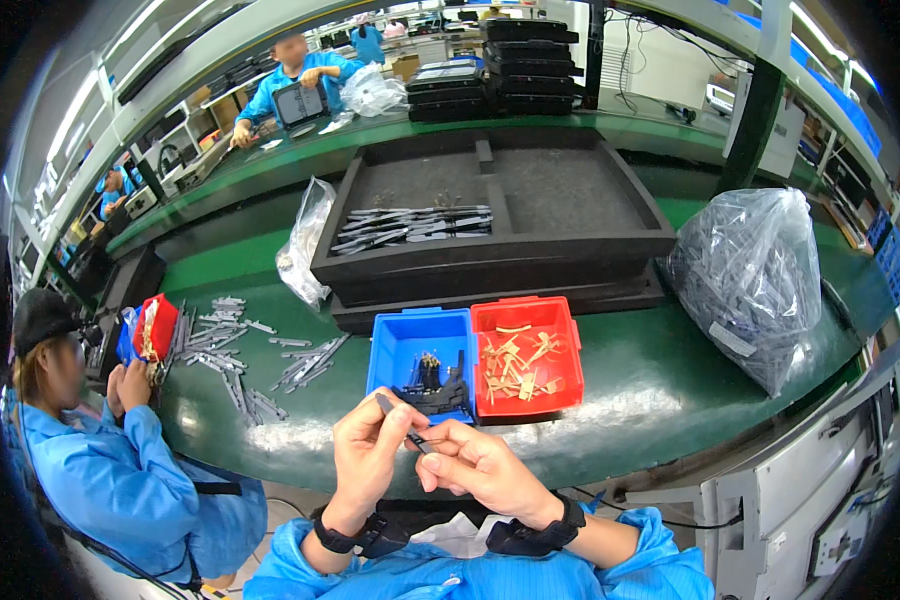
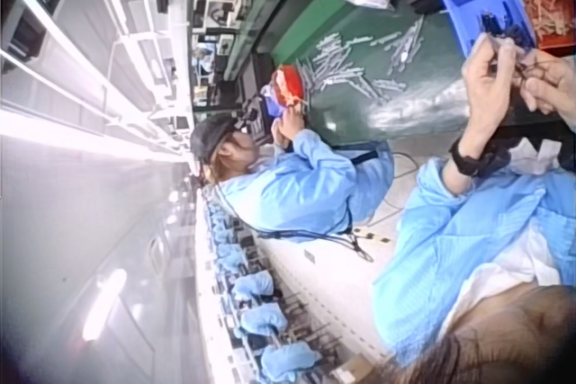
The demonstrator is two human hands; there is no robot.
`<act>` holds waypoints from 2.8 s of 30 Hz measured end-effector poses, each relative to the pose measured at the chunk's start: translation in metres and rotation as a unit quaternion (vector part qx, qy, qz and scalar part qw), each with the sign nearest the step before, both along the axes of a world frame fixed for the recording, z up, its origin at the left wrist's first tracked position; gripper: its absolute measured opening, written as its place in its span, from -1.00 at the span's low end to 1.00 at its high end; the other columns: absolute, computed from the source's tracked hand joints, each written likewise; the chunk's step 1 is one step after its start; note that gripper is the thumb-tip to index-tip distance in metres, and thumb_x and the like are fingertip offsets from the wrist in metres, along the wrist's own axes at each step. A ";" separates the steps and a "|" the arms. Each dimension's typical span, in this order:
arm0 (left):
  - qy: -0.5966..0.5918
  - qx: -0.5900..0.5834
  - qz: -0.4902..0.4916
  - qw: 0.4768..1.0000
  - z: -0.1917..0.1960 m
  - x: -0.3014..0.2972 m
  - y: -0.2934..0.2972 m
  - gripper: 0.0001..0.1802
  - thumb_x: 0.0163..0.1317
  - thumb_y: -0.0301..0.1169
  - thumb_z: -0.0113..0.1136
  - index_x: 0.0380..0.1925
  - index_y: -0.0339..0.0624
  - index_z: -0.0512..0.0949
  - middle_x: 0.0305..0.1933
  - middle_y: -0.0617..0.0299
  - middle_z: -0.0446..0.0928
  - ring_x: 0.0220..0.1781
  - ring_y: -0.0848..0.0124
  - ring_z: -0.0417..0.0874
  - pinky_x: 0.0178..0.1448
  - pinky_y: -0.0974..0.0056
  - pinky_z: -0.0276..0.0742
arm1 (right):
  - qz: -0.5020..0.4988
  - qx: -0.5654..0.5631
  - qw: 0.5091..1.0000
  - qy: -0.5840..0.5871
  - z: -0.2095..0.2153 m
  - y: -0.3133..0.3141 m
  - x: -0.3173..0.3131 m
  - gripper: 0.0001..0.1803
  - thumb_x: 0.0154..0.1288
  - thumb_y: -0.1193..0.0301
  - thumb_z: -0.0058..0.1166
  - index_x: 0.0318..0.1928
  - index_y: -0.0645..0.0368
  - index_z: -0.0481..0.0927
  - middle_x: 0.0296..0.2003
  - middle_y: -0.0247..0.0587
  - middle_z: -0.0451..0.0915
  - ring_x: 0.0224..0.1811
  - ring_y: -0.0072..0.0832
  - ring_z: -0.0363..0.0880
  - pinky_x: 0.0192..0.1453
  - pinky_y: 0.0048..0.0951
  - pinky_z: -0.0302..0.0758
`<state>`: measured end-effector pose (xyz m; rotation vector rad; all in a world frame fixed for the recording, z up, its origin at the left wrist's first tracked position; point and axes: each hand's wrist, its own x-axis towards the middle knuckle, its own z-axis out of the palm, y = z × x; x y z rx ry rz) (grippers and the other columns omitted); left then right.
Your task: The person picks up a black plastic part and a metal strip, fits the strip into the part, and places the assembly into a blue bin. They then pick up a small wooden piece and a metal strip, join them together, and place the unit into a red bin.
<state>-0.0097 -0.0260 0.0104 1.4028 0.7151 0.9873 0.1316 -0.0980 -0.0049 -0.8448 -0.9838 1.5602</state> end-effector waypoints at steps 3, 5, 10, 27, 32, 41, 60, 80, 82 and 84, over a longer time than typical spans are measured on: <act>0.003 0.052 -0.022 0.998 -0.011 -0.005 0.009 -0.87 0.22 -0.55 0.08 -0.46 -0.40 0.56 -0.37 0.17 0.51 -0.30 0.51 0.52 -0.19 0.46 0.40 | 0.041 -0.037 0.997 0.047 0.003 0.001 0.006 -0.76 0.38 0.39 -0.10 -0.04 0.27 0.40 -0.46 -0.36 0.47 -0.59 -0.82 0.20 -0.53 -0.76 0.13; -0.044 0.033 -0.041 0.998 -0.020 -0.004 0.009 -0.89 0.22 -0.55 0.08 -0.39 -0.39 0.56 -0.32 0.17 0.51 -0.28 0.51 0.52 -0.17 0.46 0.40 | 0.056 -0.059 0.993 0.089 0.000 0.001 0.009 -0.77 0.38 0.39 -0.10 -0.06 0.27 0.40 -0.47 -0.37 0.46 -0.60 -0.83 0.19 -0.54 -0.76 0.13; -0.099 -0.034 -0.084 0.991 -0.012 -0.005 -0.001 -0.86 0.21 -0.56 0.10 -0.24 -0.36 0.54 -0.16 0.17 0.51 -0.21 0.52 0.50 -0.10 0.45 0.38 | 0.063 -0.110 0.977 0.172 0.001 0.002 0.012 -0.83 0.37 0.43 -0.11 -0.13 0.29 0.41 -0.52 -0.33 0.42 -0.63 -0.77 0.17 -0.56 -0.73 0.12; -0.130 -0.114 -0.025 0.985 -0.025 0.000 0.003 -0.86 0.14 -0.59 0.19 -0.34 -0.22 0.42 -0.24 0.24 0.48 -0.23 0.57 0.46 -0.11 0.43 0.41 | -0.112 0.059 0.969 -0.210 0.006 0.001 -0.003 -0.85 0.33 0.45 -0.02 -0.21 0.31 0.47 -0.47 -0.22 0.60 -0.53 -0.61 0.53 -0.49 -0.66 0.45; -0.172 -0.137 -0.077 0.972 -0.021 -0.005 0.006 -0.82 0.19 -0.57 0.13 -0.19 -0.29 0.46 -0.25 0.18 0.54 -0.20 0.51 0.52 -0.03 0.38 0.43 | 0.052 -0.083 0.989 0.115 0.002 0.011 0.014 -0.73 0.38 0.34 -0.10 -0.09 0.31 0.46 -0.39 -0.18 0.57 -0.51 -0.63 0.50 -0.49 -0.70 0.42; -0.057 0.072 -0.008 0.996 -0.024 0.001 -0.007 -0.78 0.21 -0.61 0.08 -0.13 -0.35 0.48 -0.16 0.15 0.50 -0.09 0.46 0.50 0.09 0.37 0.37 | -0.093 -0.024 0.995 0.001 0.008 0.010 0.010 -0.80 0.34 0.43 -0.04 -0.15 0.35 0.46 -0.41 -0.15 0.60 -0.43 -0.54 0.60 -0.44 -0.66 0.48; -0.112 -0.061 -0.069 0.989 -0.022 -0.008 0.004 -0.93 0.13 -0.63 0.17 -0.35 -0.34 0.56 -0.19 0.19 0.45 -0.12 0.49 0.46 -0.03 0.43 0.39 | -0.095 0.002 0.995 -0.024 0.011 0.005 0.006 -0.84 0.32 0.47 -0.03 -0.19 0.34 0.42 -0.44 -0.08 0.61 -0.47 -0.49 0.61 -0.47 -0.62 0.48; -0.100 -0.064 -0.028 0.993 -0.017 0.001 -0.003 -0.96 0.14 -0.62 0.16 -0.39 -0.32 0.52 -0.21 0.24 0.42 -0.21 0.55 0.45 -0.08 0.45 0.37 | -0.120 0.020 0.992 -0.037 0.009 0.004 0.003 -0.85 0.32 0.51 -0.03 -0.20 0.38 0.42 -0.44 -0.07 0.60 -0.48 -0.51 0.60 -0.49 -0.63 0.47; -0.100 -0.063 -0.024 0.993 -0.017 0.002 -0.003 -0.95 0.13 -0.61 0.16 -0.39 -0.31 0.51 -0.21 0.24 0.43 -0.18 0.54 0.45 -0.05 0.44 0.36 | -0.119 0.024 0.992 -0.035 0.007 0.003 0.003 -0.84 0.32 0.49 -0.02 -0.18 0.36 0.43 -0.43 -0.12 0.60 -0.47 -0.55 0.59 -0.48 -0.65 0.47; -0.101 -0.062 -0.019 0.993 -0.018 0.004 -0.003 -0.95 0.13 -0.61 0.16 -0.38 -0.31 0.51 -0.21 0.24 0.43 -0.16 0.53 0.44 -0.02 0.42 0.35 | -0.117 0.027 0.992 -0.033 0.007 0.003 0.003 -0.83 0.33 0.47 -0.02 -0.16 0.35 0.44 -0.42 -0.17 0.60 -0.45 -0.58 0.59 -0.47 -0.67 0.46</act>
